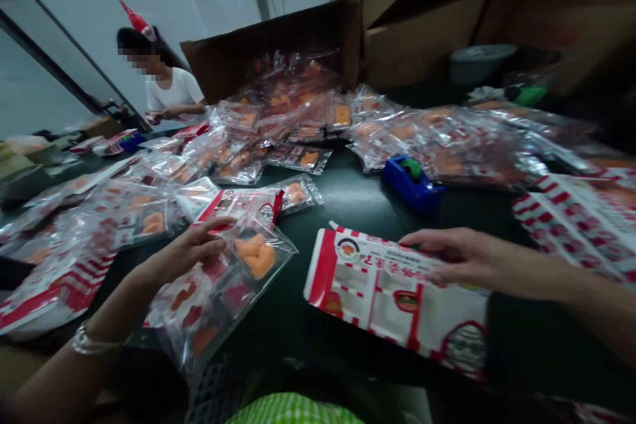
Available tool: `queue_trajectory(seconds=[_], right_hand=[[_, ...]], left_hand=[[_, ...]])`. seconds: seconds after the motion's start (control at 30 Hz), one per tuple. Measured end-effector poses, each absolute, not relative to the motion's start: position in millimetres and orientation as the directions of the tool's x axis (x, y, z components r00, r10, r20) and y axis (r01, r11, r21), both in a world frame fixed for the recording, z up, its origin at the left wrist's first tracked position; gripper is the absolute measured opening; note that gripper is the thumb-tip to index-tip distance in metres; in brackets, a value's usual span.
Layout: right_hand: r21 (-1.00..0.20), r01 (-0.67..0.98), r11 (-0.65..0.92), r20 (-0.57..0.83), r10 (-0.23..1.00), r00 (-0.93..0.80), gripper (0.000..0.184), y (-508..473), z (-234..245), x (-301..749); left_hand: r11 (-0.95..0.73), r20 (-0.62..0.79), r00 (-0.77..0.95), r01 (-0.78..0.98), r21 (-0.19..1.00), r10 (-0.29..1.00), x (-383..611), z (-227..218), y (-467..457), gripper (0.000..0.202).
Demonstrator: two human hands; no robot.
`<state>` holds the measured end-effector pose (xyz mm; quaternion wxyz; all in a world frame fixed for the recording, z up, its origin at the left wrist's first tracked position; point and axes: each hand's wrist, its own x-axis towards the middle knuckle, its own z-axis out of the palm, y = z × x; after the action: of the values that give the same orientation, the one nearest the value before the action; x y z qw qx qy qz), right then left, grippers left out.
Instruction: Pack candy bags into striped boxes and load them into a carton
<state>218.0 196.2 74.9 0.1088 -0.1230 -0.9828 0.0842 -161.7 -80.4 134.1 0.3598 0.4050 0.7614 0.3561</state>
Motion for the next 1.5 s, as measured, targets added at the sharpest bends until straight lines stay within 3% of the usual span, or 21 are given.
queue_trajectory(seconds=[0.13, 0.23, 0.3, 0.4, 0.53, 0.67, 0.77, 0.97, 1.13, 1.27, 1.37, 1.43, 1.5], right_hand=[[-0.197, 0.334, 0.922, 0.084, 0.356, -0.931, 0.084, 158.0, 67.7, 233.2], [-0.219, 0.336, 0.916, -0.015, 0.341, -0.940, 0.103, 143.7, 51.1, 231.3], [-0.237, 0.328, 0.915, -0.085, 0.316, -0.945, 0.116, 142.3, 37.8, 233.7], [-0.254, 0.354, 0.900, -0.092, 0.341, -0.935, 0.120, 145.5, 19.3, 243.2], [-0.300, 0.315, 0.900, 0.032, 0.339, -0.940, 0.110, 149.7, 7.8, 254.7], [-0.311, 0.246, 0.918, 0.140, 0.301, -0.943, 0.107, 150.1, 11.3, 252.6], [-0.288, 0.170, 0.942, 0.154, 0.221, -0.963, 0.107, 150.1, 19.2, 240.8], [-0.267, 0.092, 0.959, 0.253, 0.162, -0.954, 0.109, 151.1, 26.2, 218.4], [-0.238, 0.140, 0.961, 0.289, 0.208, -0.935, 0.107, 150.9, 13.1, 213.1], [-0.250, 0.227, 0.941, 0.290, 0.297, -0.910, 0.107, 158.9, 1.5, 204.3], [-0.279, 0.283, 0.918, 0.245, 0.353, -0.903, 0.104, 168.3, -2.7, 200.5], [-0.290, 0.302, 0.908, 0.208, 0.368, -0.906, 0.108, 173.1, -3.7, 202.4], [-0.303, 0.296, 0.906, 0.172, 0.357, -0.918, 0.116, 176.0, -3.7, 206.8]], left_hand=[[0.471, -0.221, -0.464, 0.539, 0.698, 0.858, -151.4, 98.8, -65.9, 0.050], [0.545, -0.204, -0.538, 0.608, 0.578, 0.818, -146.4, 87.9, -62.0, 0.052], [0.582, -0.240, -0.559, 0.582, 0.568, 0.794, -144.8, 86.4, -63.3, 0.054], [0.629, -0.343, -0.560, 0.466, 0.623, 0.754, -139.9, 84.1, -69.0, 0.059], [0.623, -0.485, -0.466, 0.203, 0.755, 0.740, -122.7, 76.5, -77.5, 0.062], [0.520, -0.548, -0.275, -0.173, 0.836, 0.790, -105.7, 67.6, -79.1, 0.057], [0.524, -0.554, -0.046, -0.269, 0.808, 0.831, -106.9, 62.0, -72.7, 0.053], [0.434, -0.433, 0.316, 0.074, 0.898, 0.844, -131.7, 85.6, -40.1, 0.050], [0.286, -0.416, 0.308, 0.388, 0.876, 0.855, -125.7, 104.7, -13.1, 0.040], [0.358, -0.446, 0.364, 0.285, 0.889, 0.818, -111.3, 75.4, 12.6, 0.033], [0.416, -0.463, 0.234, 0.225, 0.881, 0.855, -109.4, 59.3, 23.6, 0.035], [0.354, -0.385, -0.001, 0.397, 0.847, 0.923, -114.2, 62.2, 18.5, 0.038], [0.331, -0.272, -0.190, 0.614, 0.717, 0.943, -121.2, 70.9, 3.1, 0.048]])
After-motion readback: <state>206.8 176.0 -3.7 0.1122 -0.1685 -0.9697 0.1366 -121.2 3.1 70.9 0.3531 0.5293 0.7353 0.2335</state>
